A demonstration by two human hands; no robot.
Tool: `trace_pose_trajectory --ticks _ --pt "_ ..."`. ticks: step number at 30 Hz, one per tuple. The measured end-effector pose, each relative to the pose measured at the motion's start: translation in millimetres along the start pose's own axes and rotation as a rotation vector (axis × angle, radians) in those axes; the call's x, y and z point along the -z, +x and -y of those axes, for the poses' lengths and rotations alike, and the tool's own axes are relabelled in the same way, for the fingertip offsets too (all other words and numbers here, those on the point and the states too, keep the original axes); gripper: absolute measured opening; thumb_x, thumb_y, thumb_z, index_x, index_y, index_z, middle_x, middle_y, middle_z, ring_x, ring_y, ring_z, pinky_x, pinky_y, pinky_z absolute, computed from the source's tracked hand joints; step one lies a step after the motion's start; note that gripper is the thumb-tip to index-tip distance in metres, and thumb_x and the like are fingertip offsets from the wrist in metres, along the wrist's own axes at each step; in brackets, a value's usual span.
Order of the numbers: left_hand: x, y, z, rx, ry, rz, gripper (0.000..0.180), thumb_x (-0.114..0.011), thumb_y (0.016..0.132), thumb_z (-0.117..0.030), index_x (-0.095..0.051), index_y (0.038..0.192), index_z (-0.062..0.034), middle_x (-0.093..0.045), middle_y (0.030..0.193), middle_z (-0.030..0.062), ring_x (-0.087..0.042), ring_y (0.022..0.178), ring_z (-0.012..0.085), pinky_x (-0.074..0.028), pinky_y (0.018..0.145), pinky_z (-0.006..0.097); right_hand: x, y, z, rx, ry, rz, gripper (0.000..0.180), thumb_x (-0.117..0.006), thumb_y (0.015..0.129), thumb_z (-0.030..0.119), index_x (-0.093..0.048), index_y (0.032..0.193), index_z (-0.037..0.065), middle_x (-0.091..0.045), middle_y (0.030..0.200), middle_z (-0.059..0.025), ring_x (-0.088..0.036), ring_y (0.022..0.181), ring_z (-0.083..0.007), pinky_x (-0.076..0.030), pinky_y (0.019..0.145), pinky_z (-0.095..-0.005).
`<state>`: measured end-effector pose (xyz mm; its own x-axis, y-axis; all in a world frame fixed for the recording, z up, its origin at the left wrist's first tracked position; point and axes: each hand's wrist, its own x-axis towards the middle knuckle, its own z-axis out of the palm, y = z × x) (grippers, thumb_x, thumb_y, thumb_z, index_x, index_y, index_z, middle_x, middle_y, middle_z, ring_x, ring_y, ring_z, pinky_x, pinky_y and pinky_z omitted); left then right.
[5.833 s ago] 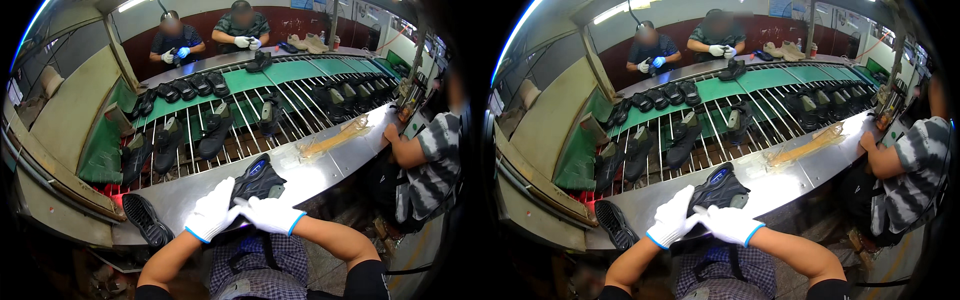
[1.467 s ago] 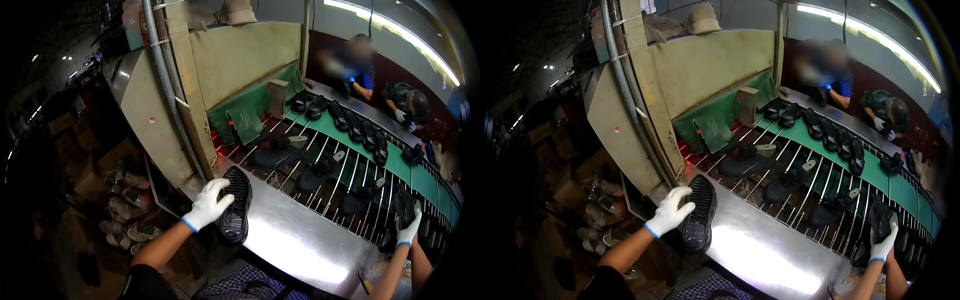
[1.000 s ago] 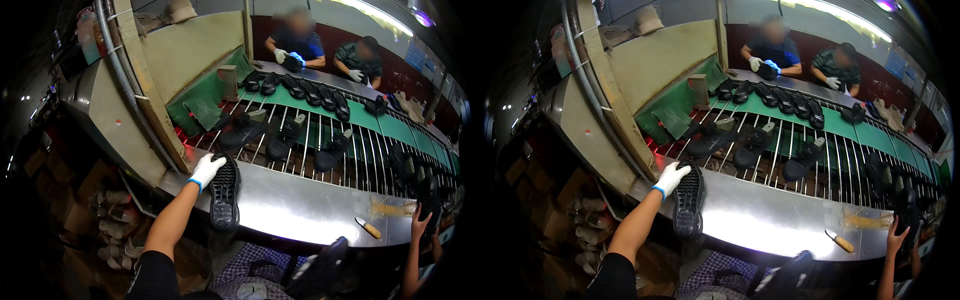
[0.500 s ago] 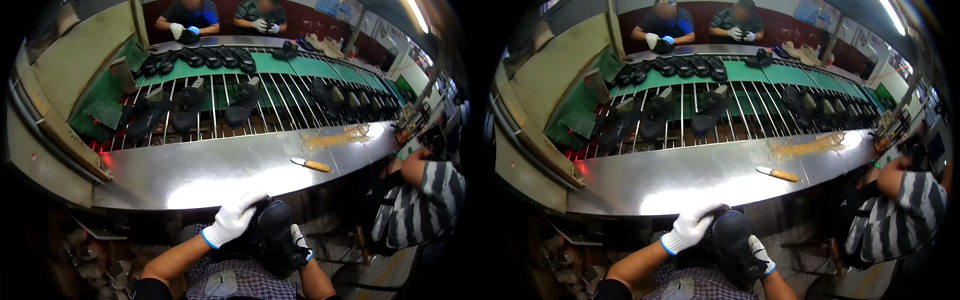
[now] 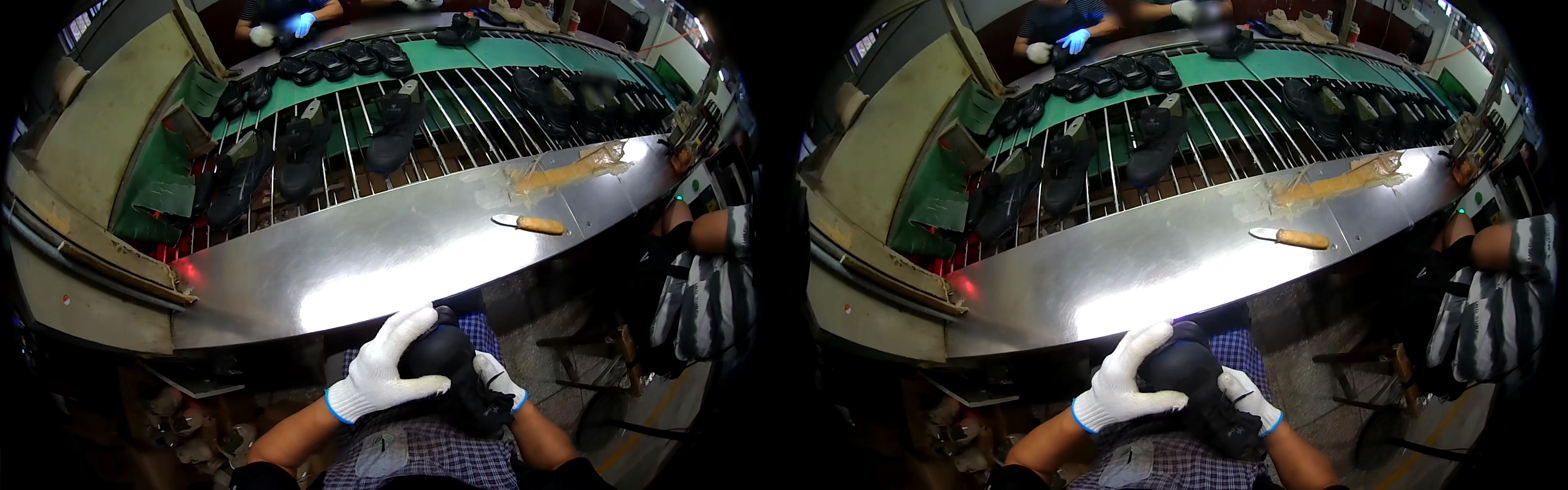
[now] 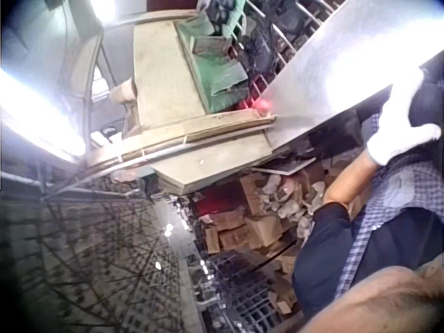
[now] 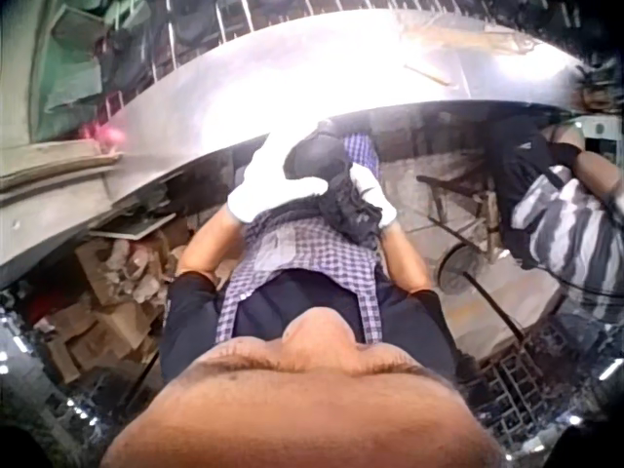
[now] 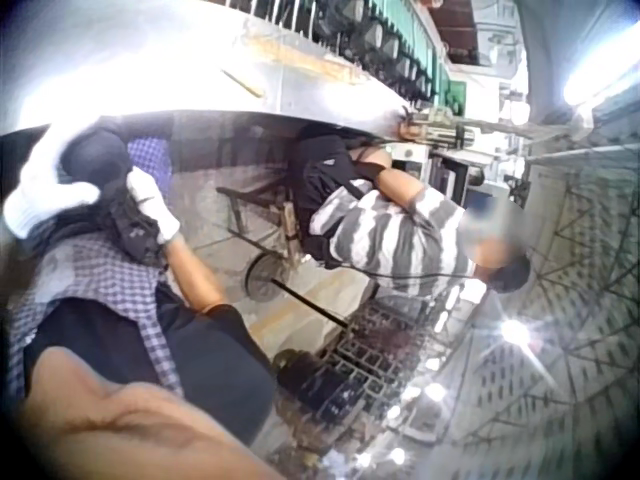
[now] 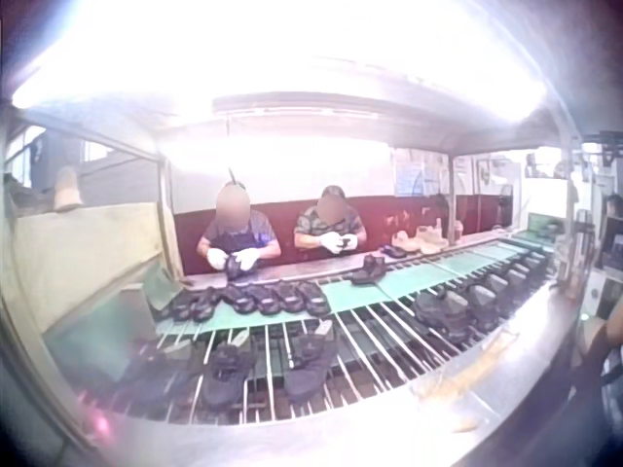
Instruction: The person processes shoe components at a factory workbench by picking them up from a conveyor rack, trimming excess material with a knife, and passing them to other workers.
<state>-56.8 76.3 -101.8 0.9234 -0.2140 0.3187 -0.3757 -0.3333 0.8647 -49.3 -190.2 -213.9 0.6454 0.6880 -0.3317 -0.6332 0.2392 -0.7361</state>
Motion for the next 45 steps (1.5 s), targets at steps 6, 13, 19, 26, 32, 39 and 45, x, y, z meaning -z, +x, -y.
trace_pose_trajectory --ticks 6,13,19,26,32,39,45 --pt "7.3 -5.3 4.1 -0.016 0.009 -0.01 0.098 -0.102 0.071 -0.028 -0.054 0.149 0.0056 -0.056 0.149 0.0274 -0.061 0.136 0.037 -0.051 0.113 0.045 -2.3 6.4 1.6 0.05 -0.068 0.057 0.071 -0.052 0.112 0.048 -0.046 0.154 -0.009 -0.061 0.15 -0.0144 -0.059 0.136 -0.0222 -0.045 0.116 -0.036" --pt "6.5 -10.1 0.5 0.02 -0.122 -0.044 0.085 -0.1 0.074 -0.023 -0.059 0.143 0.0033 -0.057 0.148 0.0288 -0.06 0.137 0.039 -0.049 0.115 0.044 2.2 8.9 -6.8 0.074 -0.201 0.009 0.074 -0.06 0.107 0.056 -0.056 0.147 -0.007 -0.067 0.137 -0.0105 -0.062 0.122 -0.0163 -0.049 0.106 -0.0324" --pt "21.2 -14.1 -9.6 -0.041 -0.003 -0.104 0.084 -0.099 0.074 -0.016 -0.059 0.145 0.0038 -0.053 0.155 0.0295 -0.055 0.144 0.0367 -0.044 0.12 0.046 -48.6 14.8 41.9 0.158 -0.127 0.033 0.056 -0.06 0.11 0.043 -0.061 0.136 -0.007 -0.071 0.122 -0.0084 -0.064 0.112 -0.015 -0.052 0.1 -0.0325" --pt "76.4 9.0 -28.4 -0.097 -0.061 -0.373 0.051 -0.079 0.09 -0.023 -0.056 0.126 0.004 -0.063 0.127 0.0224 -0.064 0.112 0.0277 -0.052 0.101 0.039 -147.2 19.7 80.7 0.354 -0.875 -0.174 0.067 -0.055 0.107 0.057 -0.055 0.141 0.0 -0.076 0.103 -0.0268 -0.077 0.092 -0.0434 -0.062 0.085 -0.0489" --pt "66.8 -54.2 -2.9 0.131 -0.078 -0.547 0.037 -0.075 0.089 -0.012 -0.055 0.117 0.0032 -0.066 0.112 0.0176 -0.065 0.103 0.0225 -0.053 0.095 0.036 -92.3 10.8 61.2 0.635 -1.148 -0.006 0.042 -0.076 0.093 0.03 -0.07 0.126 0.004 -0.077 0.104 -0.0161 -0.077 0.079 -0.0277 -0.063 0.067 -0.0386" --pt "62.3 -45.0 -24.1 0.038 -0.26 -0.487 0.059 -0.086 0.087 -0.028 -0.05 0.121 0.0036 -0.066 0.113 0.0198 -0.066 0.101 0.022 -0.055 0.093 0.036 -125.9 108.6 87.4 1.294 -0.972 0.156 0.043 -0.078 0.087 0.011 -0.069 0.13 0.006 -0.072 0.112 -0.0185 -0.075 0.093 -0.0329 -0.062 0.076 -0.0411" --pt "70.4 -42.9 -29.3 0.081 -0.214 -0.461 0.066 -0.088 0.085 -0.025 -0.051 0.129 0.0063 -0.068 0.116 0.0178 -0.065 0.107 0.0207 -0.053 0.1 0.035 -149.8 126.4 132.6 0.847 -0.976 0.425 0.025 -0.066 0.102 0.021 -0.07 0.123 0.009 -0.075 0.1 -0.0144 -0.074 0.086 -0.0348 -0.061 0.077 -0.0414"
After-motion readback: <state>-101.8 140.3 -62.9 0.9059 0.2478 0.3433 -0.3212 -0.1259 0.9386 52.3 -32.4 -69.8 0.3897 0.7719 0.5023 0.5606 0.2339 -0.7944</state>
